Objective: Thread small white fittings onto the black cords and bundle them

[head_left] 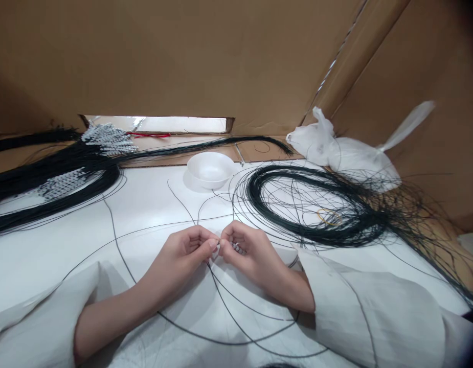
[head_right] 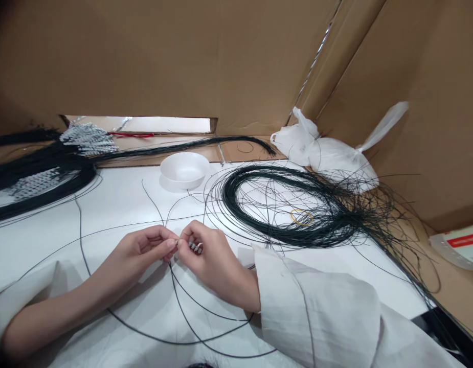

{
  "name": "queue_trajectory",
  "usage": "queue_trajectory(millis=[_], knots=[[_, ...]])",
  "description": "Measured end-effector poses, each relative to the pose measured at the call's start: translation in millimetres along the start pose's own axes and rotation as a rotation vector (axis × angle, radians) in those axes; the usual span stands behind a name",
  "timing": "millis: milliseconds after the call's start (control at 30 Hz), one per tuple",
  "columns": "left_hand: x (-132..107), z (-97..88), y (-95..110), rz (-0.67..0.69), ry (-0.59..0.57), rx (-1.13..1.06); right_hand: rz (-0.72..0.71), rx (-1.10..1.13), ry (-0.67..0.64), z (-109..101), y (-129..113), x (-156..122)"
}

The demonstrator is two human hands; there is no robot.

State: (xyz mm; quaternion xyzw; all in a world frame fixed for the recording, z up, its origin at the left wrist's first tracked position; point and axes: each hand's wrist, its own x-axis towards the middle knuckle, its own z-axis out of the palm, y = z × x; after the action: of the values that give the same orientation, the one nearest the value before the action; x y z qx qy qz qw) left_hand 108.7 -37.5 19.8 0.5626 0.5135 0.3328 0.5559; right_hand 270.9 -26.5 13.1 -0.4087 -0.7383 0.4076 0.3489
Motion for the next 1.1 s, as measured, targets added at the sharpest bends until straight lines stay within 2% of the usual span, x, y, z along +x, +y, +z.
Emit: queue_trajectory(millis=[400, 633, 900, 1100], knots=[[1, -1.0, -2, 0.006, 0.001, -0.018, 0.054, 0.015, -0.033, -1, 0, -1], [-2, 2.2, -1, 0.006, 0.016, -0.062, -0.003, -0.062, -0.055, -3, -1, -2], [-6, 6.0, 3, 0.019, 0.061, -0.059, 0.005, -0.055, -0.017, 0, -3, -6], [-10, 11.7, 3, 0.043, 0.123, -0.1, -0.062, -0.074, 0.039, 1, -8, -9]])
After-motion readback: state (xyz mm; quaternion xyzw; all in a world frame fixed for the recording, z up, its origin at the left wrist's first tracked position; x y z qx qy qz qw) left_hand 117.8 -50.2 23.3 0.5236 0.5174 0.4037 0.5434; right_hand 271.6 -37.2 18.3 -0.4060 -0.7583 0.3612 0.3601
